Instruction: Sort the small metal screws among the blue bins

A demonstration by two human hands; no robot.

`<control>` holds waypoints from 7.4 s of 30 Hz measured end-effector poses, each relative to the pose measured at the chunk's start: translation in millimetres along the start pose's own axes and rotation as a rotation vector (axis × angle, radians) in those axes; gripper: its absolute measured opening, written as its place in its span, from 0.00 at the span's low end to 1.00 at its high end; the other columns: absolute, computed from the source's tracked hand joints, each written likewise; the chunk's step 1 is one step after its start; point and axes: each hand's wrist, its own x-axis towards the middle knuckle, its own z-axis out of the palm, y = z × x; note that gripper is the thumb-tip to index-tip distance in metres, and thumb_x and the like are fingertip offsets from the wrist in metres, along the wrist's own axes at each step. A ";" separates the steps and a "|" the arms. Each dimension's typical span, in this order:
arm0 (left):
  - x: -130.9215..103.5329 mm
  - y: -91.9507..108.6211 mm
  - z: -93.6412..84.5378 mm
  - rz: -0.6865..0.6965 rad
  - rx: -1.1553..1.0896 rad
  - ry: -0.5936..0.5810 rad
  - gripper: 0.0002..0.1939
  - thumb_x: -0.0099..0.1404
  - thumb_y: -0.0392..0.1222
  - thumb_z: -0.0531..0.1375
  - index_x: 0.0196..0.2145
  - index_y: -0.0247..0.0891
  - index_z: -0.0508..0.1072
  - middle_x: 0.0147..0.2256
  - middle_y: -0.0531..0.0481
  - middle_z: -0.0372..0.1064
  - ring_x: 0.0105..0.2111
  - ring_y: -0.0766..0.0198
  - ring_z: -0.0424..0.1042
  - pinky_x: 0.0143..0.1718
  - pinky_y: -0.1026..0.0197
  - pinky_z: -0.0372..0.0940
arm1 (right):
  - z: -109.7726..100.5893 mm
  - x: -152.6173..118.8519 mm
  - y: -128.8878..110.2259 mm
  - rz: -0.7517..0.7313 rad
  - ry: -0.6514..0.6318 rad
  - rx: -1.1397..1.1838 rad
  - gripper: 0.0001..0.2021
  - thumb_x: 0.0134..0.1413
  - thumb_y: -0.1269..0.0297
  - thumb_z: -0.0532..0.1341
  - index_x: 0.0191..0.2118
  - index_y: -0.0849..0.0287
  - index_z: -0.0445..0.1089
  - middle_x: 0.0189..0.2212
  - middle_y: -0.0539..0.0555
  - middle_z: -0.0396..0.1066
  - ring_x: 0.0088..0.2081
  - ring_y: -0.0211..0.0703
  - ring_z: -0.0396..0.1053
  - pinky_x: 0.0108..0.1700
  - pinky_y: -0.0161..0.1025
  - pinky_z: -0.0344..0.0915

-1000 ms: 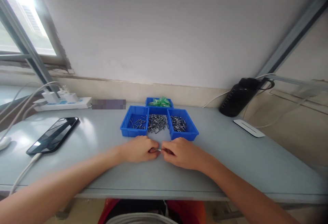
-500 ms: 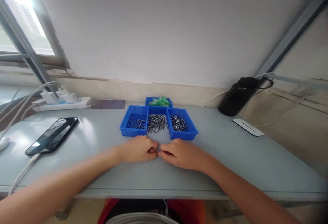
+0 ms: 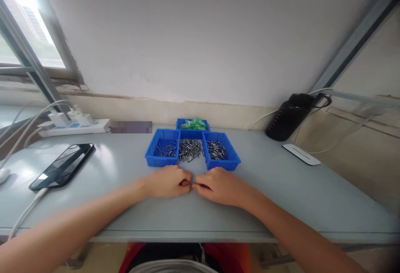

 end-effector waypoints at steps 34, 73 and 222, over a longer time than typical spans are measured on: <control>-0.5 -0.6 1.1 0.008 0.027 0.027 0.12 0.61 0.41 0.51 0.20 0.38 0.59 0.16 0.56 0.55 0.18 0.68 0.60 0.20 0.63 0.45 | -1.8 -1.5 4.9 -0.019 0.006 0.005 0.13 0.60 0.63 0.49 0.27 0.59 0.66 0.20 0.50 0.68 0.24 0.35 0.62 0.27 0.34 0.46; -2.3 0.8 -2.3 0.012 -0.022 0.018 0.10 0.62 0.43 0.51 0.25 0.39 0.60 0.18 0.57 0.58 0.17 0.69 0.58 0.20 0.65 0.46 | 1.2 -4.7 10.1 0.046 0.018 0.005 0.15 0.61 0.62 0.48 0.27 0.59 0.66 0.20 0.50 0.67 0.24 0.36 0.62 0.27 0.34 0.45; 0.8 0.0 5.4 -0.235 0.351 0.089 0.15 0.67 0.44 0.42 0.41 0.37 0.64 0.26 0.45 0.70 0.26 0.53 0.73 0.27 0.56 0.66 | 5.9 18.8 10.4 0.244 -0.102 -0.097 0.13 0.60 0.64 0.44 0.40 0.57 0.64 0.30 0.54 0.71 0.33 0.44 0.69 0.30 0.35 0.55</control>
